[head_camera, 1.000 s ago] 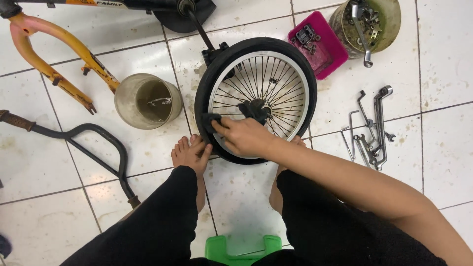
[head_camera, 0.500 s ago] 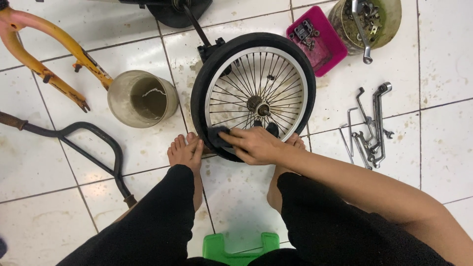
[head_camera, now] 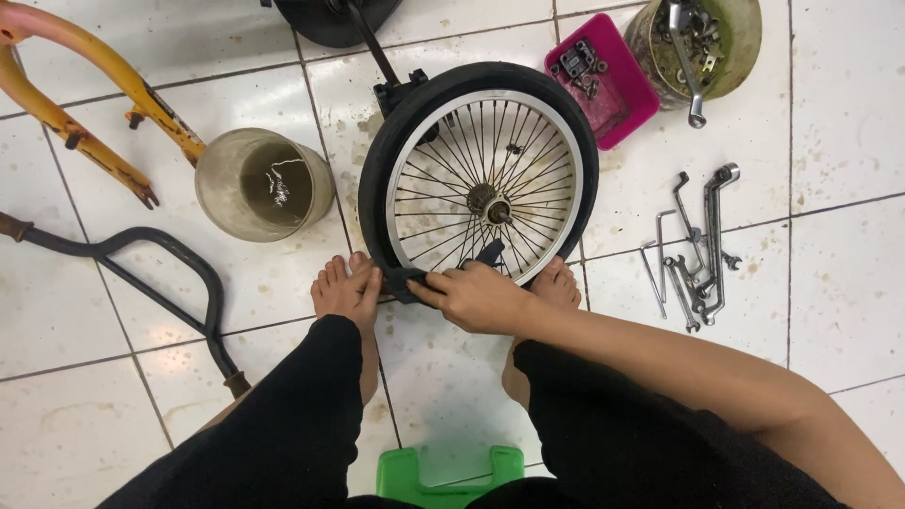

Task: The person cleans a bicycle wheel by scrubbing the rim and spokes with a sponge and wiping the tire with a cloth. They dip the sponge into a bucket of water and continue cleaning the wheel components.

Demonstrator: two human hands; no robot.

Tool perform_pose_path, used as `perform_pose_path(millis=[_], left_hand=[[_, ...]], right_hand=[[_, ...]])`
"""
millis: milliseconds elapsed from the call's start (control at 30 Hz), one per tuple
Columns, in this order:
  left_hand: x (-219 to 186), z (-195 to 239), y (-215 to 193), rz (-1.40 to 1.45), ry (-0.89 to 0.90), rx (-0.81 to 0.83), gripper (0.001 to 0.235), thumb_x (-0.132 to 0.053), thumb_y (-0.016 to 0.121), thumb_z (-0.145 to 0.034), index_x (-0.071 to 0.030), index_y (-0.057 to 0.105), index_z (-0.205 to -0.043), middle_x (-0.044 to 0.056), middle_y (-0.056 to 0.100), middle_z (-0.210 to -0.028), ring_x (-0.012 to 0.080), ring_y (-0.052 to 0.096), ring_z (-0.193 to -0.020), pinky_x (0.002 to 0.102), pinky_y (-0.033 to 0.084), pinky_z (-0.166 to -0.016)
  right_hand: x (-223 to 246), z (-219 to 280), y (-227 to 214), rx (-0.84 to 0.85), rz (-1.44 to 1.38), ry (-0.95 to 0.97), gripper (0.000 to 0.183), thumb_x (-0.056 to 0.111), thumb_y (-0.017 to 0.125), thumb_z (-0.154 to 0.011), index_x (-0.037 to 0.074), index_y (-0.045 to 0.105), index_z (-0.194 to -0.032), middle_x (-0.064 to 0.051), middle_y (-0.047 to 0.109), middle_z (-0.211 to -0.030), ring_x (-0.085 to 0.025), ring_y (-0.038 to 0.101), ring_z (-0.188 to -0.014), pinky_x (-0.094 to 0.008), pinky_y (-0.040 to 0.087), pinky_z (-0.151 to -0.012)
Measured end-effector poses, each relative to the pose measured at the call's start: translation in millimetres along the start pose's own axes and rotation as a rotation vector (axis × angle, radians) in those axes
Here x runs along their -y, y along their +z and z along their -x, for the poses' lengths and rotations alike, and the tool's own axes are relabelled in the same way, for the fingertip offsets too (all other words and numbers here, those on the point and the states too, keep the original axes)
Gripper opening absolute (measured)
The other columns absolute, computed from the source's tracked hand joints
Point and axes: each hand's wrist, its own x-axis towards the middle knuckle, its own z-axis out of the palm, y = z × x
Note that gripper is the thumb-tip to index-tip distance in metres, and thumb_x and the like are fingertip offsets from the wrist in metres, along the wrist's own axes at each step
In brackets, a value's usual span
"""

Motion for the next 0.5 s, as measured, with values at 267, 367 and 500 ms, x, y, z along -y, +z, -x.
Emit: perform_pose_path(millis=[267,367,500], left_hand=[[6.2,9.4,-10.9,0.146,0.192,-0.098,0.043,-0.067,0.046,-0.097,-0.054,0.06,-0.136,-0.01,0.054,-0.151,0.0319,0.037,-0.147,0.05,0.019,-0.12],[3.5,11.1,-13.0,0.137,0.232,-0.134,0.044,-0.068,0.048,-0.096,-0.05,0.063,-0.133,-0.015,0.058,-0.145,0.0293,0.042,-0.142,0.05,0.023,-0.117],[-0.1,17.0,-21.1,0.212,0.238,-0.104,0.045,-0.072,0.047,-0.097,-0.046,0.067,-0.128,-0.016,0.059,-0.144,0.0275,0.04,-0.145,0.05,0.019,-0.12]], right_hand=[[-7.3,63.5,49.7,-0.074,0.099,-0.097,0.034,0.021,0.052,-0.097,0.016,0.067,-0.127,-0.005,0.059,-0.101,-0.023,0.061,-0.082,-0.038,0.046,-0.065],[-17.5,82.8,51.7,-0.151,0.128,-0.128,0.028,0.018,0.043,-0.103,0.015,0.066,-0.118,-0.003,0.057,-0.097,-0.023,0.057,-0.084,-0.037,0.043,-0.07],[-33.2,120.3,60.0,-0.257,0.13,-0.058,0.026,0.021,0.041,-0.106,0.02,0.067,-0.11,-0.003,0.054,-0.091,-0.023,0.053,-0.079,-0.037,0.04,-0.069]])
